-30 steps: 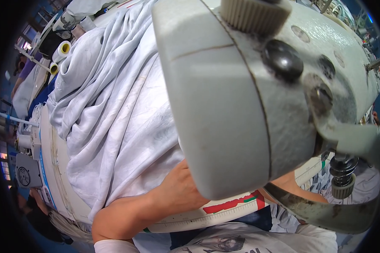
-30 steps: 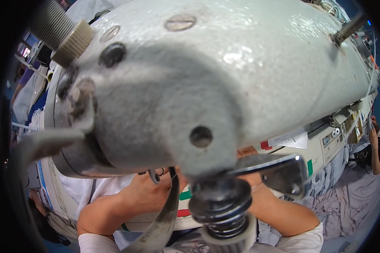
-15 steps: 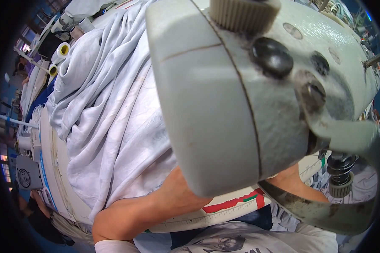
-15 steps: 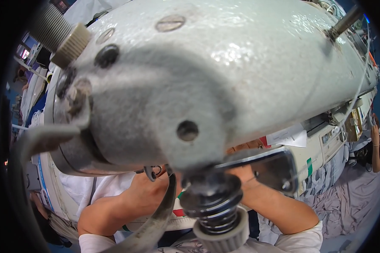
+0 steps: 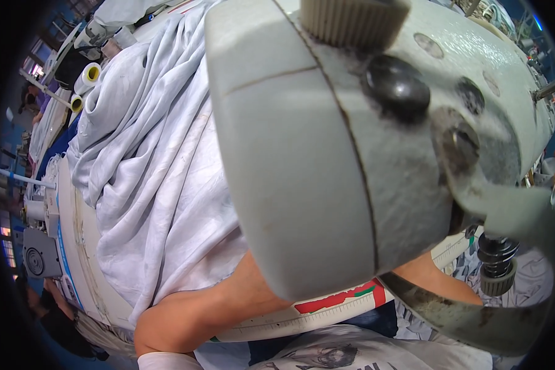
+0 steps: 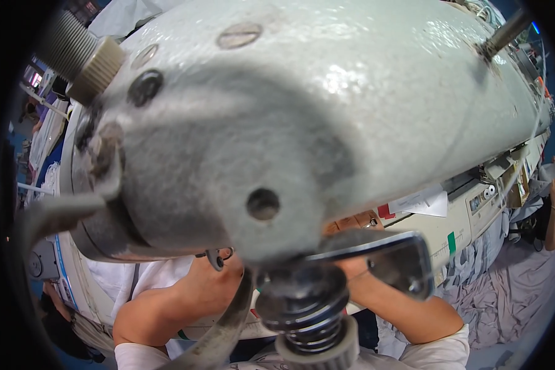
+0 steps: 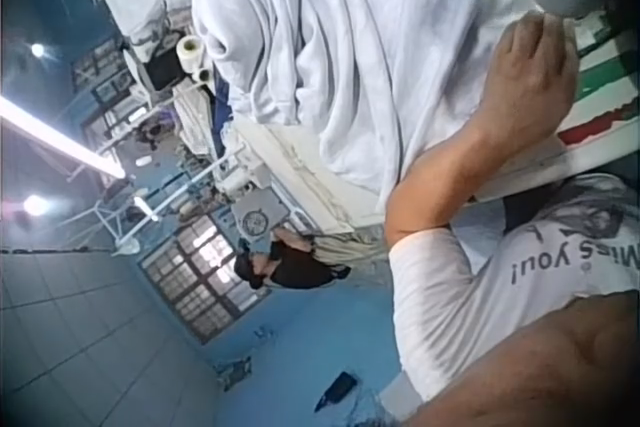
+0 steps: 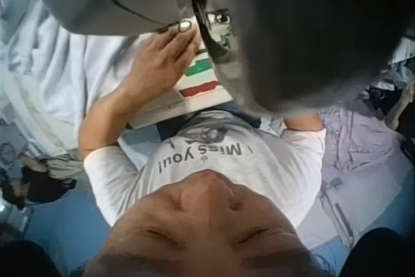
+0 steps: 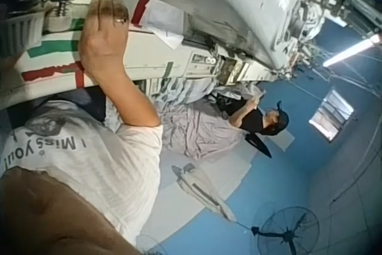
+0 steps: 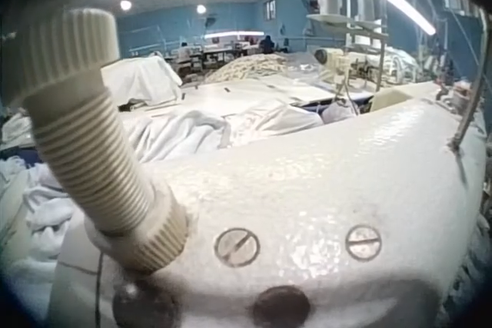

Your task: The recorder is using an industrial sewing machine to sew the edges of white fabric to create pillowcases.

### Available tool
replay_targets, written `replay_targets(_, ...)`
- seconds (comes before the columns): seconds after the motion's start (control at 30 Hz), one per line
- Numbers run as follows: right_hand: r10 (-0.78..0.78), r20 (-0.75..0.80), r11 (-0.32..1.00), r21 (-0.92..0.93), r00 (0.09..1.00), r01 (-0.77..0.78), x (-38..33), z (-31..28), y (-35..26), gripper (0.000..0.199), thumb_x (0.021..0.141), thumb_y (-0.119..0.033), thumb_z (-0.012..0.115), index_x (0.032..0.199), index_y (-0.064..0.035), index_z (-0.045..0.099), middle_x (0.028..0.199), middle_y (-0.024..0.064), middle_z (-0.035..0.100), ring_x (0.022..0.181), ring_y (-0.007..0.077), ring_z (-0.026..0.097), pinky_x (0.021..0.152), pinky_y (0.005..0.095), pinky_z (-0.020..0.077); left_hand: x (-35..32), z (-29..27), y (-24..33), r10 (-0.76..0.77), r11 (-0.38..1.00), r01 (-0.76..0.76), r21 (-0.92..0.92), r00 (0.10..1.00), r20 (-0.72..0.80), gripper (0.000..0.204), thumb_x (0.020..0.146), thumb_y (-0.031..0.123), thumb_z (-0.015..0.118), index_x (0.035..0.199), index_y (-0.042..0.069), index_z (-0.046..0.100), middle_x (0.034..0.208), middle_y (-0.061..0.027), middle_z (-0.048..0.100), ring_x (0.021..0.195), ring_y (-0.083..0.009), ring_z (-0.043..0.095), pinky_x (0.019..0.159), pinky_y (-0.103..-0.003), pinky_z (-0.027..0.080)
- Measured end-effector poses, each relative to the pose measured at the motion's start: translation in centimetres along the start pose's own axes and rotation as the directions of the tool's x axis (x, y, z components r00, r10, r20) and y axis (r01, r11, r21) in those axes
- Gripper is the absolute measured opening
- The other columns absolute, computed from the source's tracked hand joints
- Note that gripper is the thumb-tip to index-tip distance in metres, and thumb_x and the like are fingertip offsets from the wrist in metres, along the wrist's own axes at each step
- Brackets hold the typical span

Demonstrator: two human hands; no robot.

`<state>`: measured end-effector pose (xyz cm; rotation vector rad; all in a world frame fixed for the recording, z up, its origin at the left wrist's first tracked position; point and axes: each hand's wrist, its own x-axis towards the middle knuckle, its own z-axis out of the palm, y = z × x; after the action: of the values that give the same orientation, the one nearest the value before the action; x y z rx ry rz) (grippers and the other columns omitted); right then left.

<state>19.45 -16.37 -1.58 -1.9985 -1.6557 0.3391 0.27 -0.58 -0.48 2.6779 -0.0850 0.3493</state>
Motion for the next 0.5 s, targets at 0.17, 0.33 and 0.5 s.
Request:
replay_targets(0.17, -0.005, -0.099, 0.999, -0.040, 0.995, 0.001, -0.2, -0.7, -0.3, 0.054, 0.071, -0.028, 0.070, 0.116, 0.0000, 0.059, 0.118, 0.0161, 0.058, 0.104, 0.0330, 0.054, 0.085, 0.0415, 0.0430, 0.1, 0.9, -1.0, 0.037, 0.966, -0.067, -0.248, 0.991, -0.125, 0.035, 0.071, 0.014, 0.055, 0.098, -0.007, 0.059, 0.097, -0.0186, 0.055, 0.089, -0.0303, 0.047, 0.074, -0.041, 0.040)
replay_targets(0.33, 0.005, -0.309, 0.893, -0.426, 0.951, -0.143, -1.2, -0.2, -1.8, 0.037, 0.072, -0.014, 0.068, 0.108, -0.0040, 0.065, 0.111, 0.0091, 0.061, 0.098, 0.0293, 0.052, 0.082, 0.0415, 0.0324, 0.5, 2.1, -1.5, 0.153, 0.981, -0.177, -0.079, 0.957, -0.245, 0.035, 0.071, 0.014, 0.055, 0.097, -0.009, 0.058, 0.094, -0.0197, 0.054, 0.088, -0.0303, 0.046, 0.073, -0.041, 0.038)
replay_targets(0.5, -0.009, -0.275, 0.898, -0.425, 0.961, -0.113, -1.4, 0.0, -1.5, 0.041, 0.072, -0.013, 0.068, 0.111, -0.0006, 0.062, 0.113, 0.0125, 0.059, 0.108, 0.0318, 0.052, 0.094, 0.0481, 0.0323, 1.0, 2.8, -1.4, 0.186, 0.978, -0.204, -0.043, 0.946, -0.264, 0.035, 0.071, 0.014, 0.055, 0.097, -0.010, 0.058, 0.094, -0.0205, 0.054, 0.089, -0.0312, 0.047, 0.076, -0.042, 0.039)
